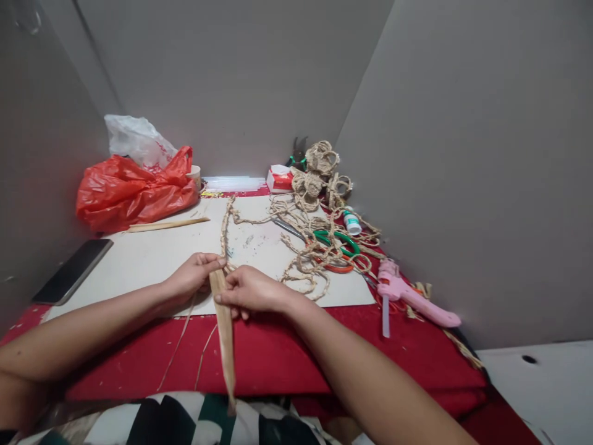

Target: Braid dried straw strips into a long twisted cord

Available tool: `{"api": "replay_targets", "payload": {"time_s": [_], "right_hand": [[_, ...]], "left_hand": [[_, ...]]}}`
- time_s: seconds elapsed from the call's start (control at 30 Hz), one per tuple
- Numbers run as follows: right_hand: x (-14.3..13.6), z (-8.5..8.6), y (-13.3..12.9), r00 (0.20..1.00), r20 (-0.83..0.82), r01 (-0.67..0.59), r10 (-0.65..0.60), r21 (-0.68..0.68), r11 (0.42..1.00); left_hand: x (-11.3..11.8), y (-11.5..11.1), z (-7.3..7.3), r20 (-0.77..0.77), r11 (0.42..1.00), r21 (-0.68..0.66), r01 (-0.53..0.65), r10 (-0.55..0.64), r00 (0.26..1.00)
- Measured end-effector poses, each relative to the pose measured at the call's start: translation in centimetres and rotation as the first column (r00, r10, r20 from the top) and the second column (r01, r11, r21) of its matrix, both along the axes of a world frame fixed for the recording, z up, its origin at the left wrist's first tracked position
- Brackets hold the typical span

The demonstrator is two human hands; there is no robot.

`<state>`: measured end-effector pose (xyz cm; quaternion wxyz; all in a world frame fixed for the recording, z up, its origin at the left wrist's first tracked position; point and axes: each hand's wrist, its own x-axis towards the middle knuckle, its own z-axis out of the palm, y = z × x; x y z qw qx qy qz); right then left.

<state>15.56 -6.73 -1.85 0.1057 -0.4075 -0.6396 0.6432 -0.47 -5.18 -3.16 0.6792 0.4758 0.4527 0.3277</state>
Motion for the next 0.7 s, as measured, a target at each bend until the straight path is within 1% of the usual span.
{"api": "replay_targets", "payload": {"time_s": [0.07,0.13,0.23,0.3,0.4,0.47,0.53,0.63,0.7], "right_hand": [[-0.5,-0.1,-0.1,0.998,0.067,0.015,-0.017,0.031,0.999],[-0.7,-0.3,0.0,0.995,0.088,0.046,-0.051,0.064,0.997],[-0.8,-0.7,0.0,0.994,0.056,0.085,-0.09,0.084,0.993],[-0.7,-1.0,0.0,0.995,0.035,0.089,-0.094,0.103,0.991],[-0.7,-1.4,-0.1,0.992,0.023,0.119,-0.127,0.214,0.969],[-0.8,-1.6,-0.3,0.988,-0.005,0.152,-0.157,0.285,0.946],[-0.9,-2.0,-0.4,0.986,-0.041,0.167,-0.162,0.283,0.945],[-0.9,-2.4,-0.4,0.984,-0.075,0.174,-0.161,0.206,0.963],[-0.9,-2.7,-0.3,0.984,-0.067,0.175,-0.164,0.223,0.959]], "left_hand": [[0.0,-0.1,0.1,-0.028,0.999,0.008,-0.04,0.04,0.999],[0.0,-0.1,0.1,-0.034,0.997,0.026,-0.078,0.079,0.996],[0.4,-0.3,-0.2,-0.032,0.99,0.055,-0.132,0.134,0.99],[0.7,-0.5,-0.3,-0.031,0.98,0.098,-0.171,0.175,0.984],[1.2,-0.9,-0.3,-0.036,0.963,0.166,-0.214,0.223,0.974],[1.4,-1.2,-0.2,-0.037,0.959,0.177,-0.221,0.231,0.972],[1.5,-1.4,-0.1,-0.031,0.962,0.166,-0.216,0.224,0.974],[1.4,-1.4,-0.1,-0.023,0.969,0.149,-0.198,0.204,0.979],[1.3,-1.3,-0.3,-0.028,0.972,0.144,-0.187,0.193,0.981]]}}
